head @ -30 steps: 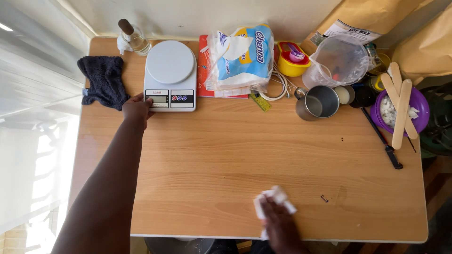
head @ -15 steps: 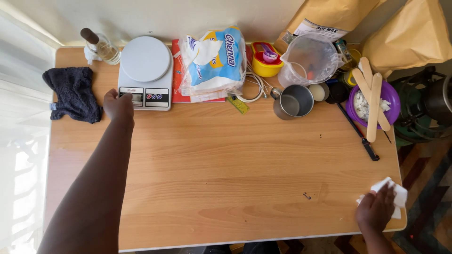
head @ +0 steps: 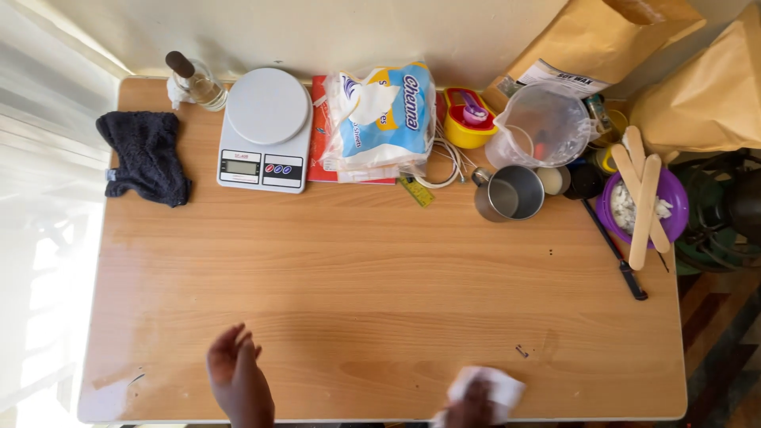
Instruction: Cleaning the table surface and organizing candle-making materials including wax and tools.
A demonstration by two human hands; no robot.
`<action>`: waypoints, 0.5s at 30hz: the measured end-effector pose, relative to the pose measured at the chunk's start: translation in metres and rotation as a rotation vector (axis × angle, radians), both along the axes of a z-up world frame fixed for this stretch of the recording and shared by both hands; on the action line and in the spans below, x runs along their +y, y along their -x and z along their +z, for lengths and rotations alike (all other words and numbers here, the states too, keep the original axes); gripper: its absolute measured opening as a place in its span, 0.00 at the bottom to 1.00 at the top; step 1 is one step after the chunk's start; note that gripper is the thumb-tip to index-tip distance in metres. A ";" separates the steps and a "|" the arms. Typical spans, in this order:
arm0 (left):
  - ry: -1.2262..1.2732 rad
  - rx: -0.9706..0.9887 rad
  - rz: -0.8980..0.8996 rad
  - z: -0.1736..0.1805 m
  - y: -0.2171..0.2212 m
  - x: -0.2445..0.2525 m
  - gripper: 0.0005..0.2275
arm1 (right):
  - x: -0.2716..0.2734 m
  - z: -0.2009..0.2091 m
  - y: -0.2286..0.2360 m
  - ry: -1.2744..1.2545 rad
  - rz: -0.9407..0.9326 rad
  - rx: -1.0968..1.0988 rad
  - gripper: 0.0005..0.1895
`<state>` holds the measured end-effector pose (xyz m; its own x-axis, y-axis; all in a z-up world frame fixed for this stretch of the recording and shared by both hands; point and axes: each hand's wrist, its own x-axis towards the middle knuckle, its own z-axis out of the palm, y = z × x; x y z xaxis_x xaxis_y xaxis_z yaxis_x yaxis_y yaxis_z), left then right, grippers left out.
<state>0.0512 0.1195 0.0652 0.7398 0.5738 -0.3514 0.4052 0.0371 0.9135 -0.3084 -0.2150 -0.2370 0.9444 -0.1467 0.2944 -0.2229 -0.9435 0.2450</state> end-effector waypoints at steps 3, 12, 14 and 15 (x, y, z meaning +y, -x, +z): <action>0.004 0.011 0.062 -0.028 0.029 0.007 0.10 | 0.135 0.178 -0.156 0.167 0.374 0.080 0.33; 0.622 0.514 -0.611 0.034 -0.014 -0.065 0.23 | 0.133 0.304 -0.284 -3.055 -0.390 0.148 0.39; 0.728 0.560 -0.785 0.031 -0.022 -0.076 0.11 | 0.113 0.331 -0.298 -3.294 -0.521 0.116 0.40; 0.732 0.555 -0.784 0.023 -0.026 -0.082 0.11 | 0.103 0.328 -0.298 -3.289 -0.516 0.122 0.40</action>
